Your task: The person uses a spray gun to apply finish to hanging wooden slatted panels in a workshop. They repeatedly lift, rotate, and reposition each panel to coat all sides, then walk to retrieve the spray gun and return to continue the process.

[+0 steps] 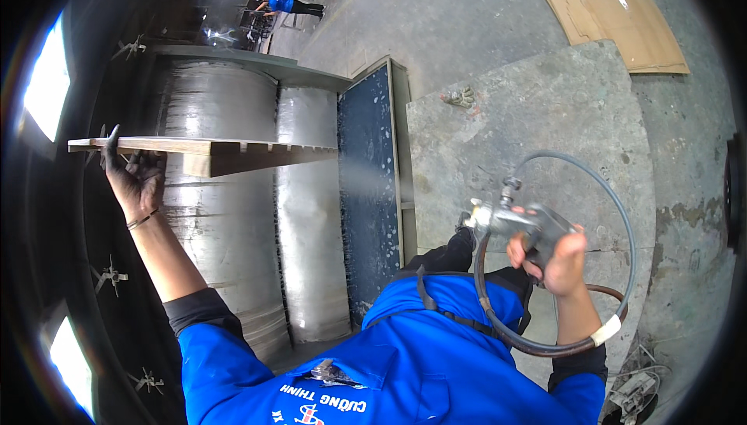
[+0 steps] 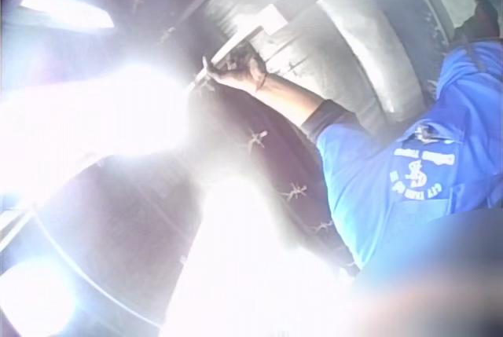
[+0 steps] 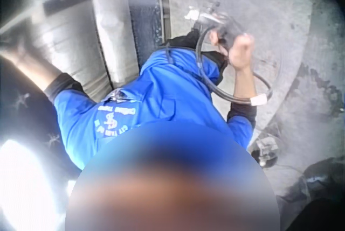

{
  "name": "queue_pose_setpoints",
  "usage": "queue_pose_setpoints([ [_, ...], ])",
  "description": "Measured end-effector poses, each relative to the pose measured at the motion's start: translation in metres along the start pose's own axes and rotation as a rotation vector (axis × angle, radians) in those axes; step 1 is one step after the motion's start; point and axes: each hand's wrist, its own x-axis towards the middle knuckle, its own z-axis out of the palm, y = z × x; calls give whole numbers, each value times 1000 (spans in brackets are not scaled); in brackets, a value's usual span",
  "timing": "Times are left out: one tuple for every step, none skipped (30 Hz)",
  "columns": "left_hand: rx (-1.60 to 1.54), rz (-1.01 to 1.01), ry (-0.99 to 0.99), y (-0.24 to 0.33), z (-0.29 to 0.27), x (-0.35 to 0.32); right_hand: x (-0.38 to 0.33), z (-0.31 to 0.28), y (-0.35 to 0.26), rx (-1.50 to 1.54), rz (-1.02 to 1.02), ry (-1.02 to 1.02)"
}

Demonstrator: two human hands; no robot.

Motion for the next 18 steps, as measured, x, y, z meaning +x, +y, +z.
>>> queue_pose_setpoints([
  [-48, -28, 30, 7, 1, -3, 4, 0, 10, -12, 31, 31],
  [-23, 4, 4, 14, 1, -7, 9, 0, 20, -25, 63, 61],
  [-9, 35, 7, 20, 1, -11, 15, 0, 31, -22, 94, 81],
  [-8, 46, -23, 25, -1, -16, 20, 1, 42, -66, 94, 120],
  [8, 101, -72, 30, -1, -21, 24, 3, 53, -94, 93, 150],
  [3, 73, -94, 33, -2, -25, 29, 4, 63, -123, 92, 180],
  [-74, 17, -48, 35, -2, -29, 34, 3, 70, -141, 109, 181],
  [-38, 19, -57, 35, -3, -33, 39, 5, 77, -162, 127, 182],
  [-31, 7, -47, 34, -4, -36, 41, 4, 81, -188, 162, 200],
  [-32, -8, -33, 31, -6, -38, 43, 8, 86, -196, 79, 226],
  [-30, -2, -41, 26, -10, -39, 42, 9, 86, -225, 70, 220],
  [-38, 1, -45, 17, -14, -38, 38, 11, 85, -246, 65, 213],
  [-47, 3, -46, 7, -20, -36, 34, 15, 82, -269, 61, 205],
  [-26, -38, -41, -5, -28, -35, 25, 18, 76, -210, 130, 200],
  [-49, -74, -32, -20, -35, -30, 15, 24, 69, -197, 122, 211],
  [0, -55, -84, -38, -45, -25, 2, 27, 58, -187, 113, 218],
  [21, -46, -84, -56, -55, -20, -11, 31, 46, -159, 108, 215],
  [70, -42, -107, -78, -66, -16, -23, 33, 31, -127, 60, 208],
])
